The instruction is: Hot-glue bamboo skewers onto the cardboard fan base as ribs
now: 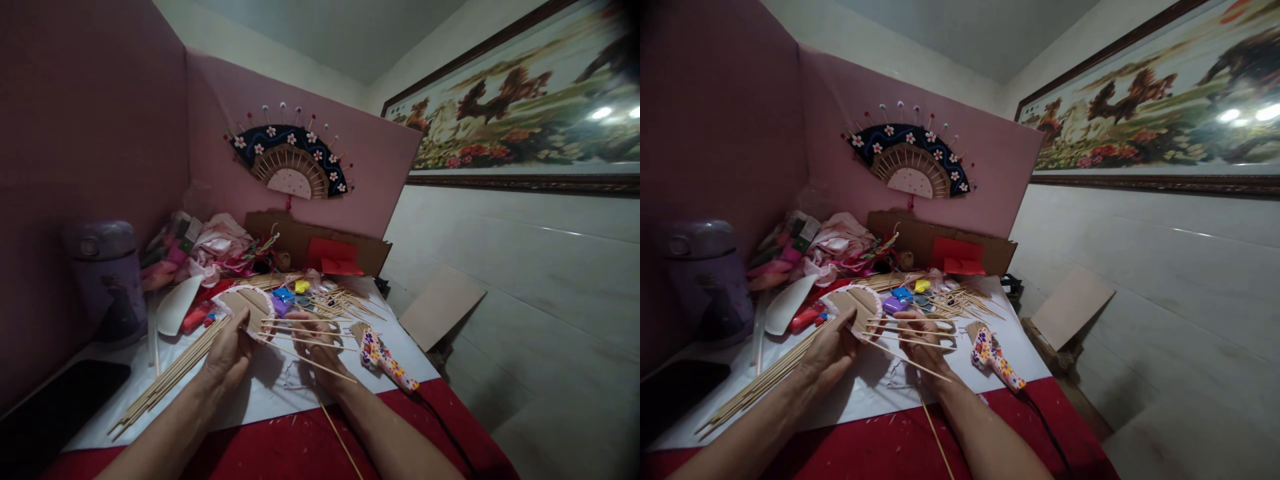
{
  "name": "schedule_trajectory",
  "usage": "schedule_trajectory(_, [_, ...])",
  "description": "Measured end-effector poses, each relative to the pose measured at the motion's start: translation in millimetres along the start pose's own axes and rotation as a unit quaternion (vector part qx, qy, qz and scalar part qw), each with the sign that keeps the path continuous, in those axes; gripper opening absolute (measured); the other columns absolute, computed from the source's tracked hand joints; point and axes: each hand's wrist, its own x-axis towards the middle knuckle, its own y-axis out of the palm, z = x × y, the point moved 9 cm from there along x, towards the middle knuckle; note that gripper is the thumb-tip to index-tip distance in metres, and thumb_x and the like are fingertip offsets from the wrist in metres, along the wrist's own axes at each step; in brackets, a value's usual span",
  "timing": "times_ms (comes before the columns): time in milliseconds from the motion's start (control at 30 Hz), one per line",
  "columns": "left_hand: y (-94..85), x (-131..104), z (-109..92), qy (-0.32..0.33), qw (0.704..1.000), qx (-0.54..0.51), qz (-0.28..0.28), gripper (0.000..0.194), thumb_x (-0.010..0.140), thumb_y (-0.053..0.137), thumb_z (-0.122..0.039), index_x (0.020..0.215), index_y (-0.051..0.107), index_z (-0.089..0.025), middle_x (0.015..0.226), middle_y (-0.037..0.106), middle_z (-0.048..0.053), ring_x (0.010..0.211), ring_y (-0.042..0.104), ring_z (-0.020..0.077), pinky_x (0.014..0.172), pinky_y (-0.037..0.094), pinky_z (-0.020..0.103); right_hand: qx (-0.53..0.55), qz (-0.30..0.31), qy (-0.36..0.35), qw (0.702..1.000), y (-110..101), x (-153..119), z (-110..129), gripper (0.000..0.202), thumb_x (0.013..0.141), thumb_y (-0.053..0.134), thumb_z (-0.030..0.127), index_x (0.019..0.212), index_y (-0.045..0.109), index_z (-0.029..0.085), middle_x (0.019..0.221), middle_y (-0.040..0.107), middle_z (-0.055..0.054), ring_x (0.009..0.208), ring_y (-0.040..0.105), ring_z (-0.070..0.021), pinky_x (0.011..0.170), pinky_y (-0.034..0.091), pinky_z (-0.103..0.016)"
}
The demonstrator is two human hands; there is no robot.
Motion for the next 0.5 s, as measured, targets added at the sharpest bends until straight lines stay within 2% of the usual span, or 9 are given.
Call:
schedule_trajectory(133, [2.6, -0.6, 3.4, -0.012, 1.000, 0.022, 0.012, 0.016, 0.085, 0.047, -0.015, 0.089, 0.061, -0.009, 0.070, 0.066, 0.009, 0.052, 0.061, 0.0156, 0.048, 0.053, 0.027, -0.003, -0.002, -0.007, 1.000, -0.4, 0.4, 0.6, 0.029, 0.067, 0.068, 0.044, 0.085, 0.062, 0.022, 0.055, 0.041, 0.005, 0.046, 0.031, -0.0082, 0.044, 0.021, -0.022])
schedule_trajectory(333, [0.6, -2.5, 0.0, -0.009, 1.000, 0.010, -0.020, 0.017, 0.086, 0.045, -0.013, 0.095, 0.060, -0.010, 0.069, 0.066, 0.008, 0.054, 0.063, 0.0154, 0.048, 0.054, 0.027, 0.005, -0.003, 0.010, 1.000, -8.2, 8.5, -13.0, 0.028, 0.062, 0.074, 0.036, 0.083, 0.063, 0.020, 0.056, 0.045, 0.005, 0.045, 0.030, -0.0063, 0.041, 0.020, -0.020])
schedule_trajectory(500, [-5.0, 0.1, -14.4, 0.042, 0.997, 0.051, -0.038, 0.014, 0.082, 0.051, -0.013, 0.087, 0.063, -0.009, 0.066, 0.067, 0.006, 0.046, 0.060, 0.0136, 0.041, 0.049, 0.024, 0.033, -0.005, 0.019, 0.999, -27.7, 24.1, -24.9, 0.029, 0.066, 0.071, 0.043, 0.071, 0.064, 0.015, 0.047, 0.044, 0.006, 0.038, 0.031, -0.0045, 0.037, 0.019, -0.019])
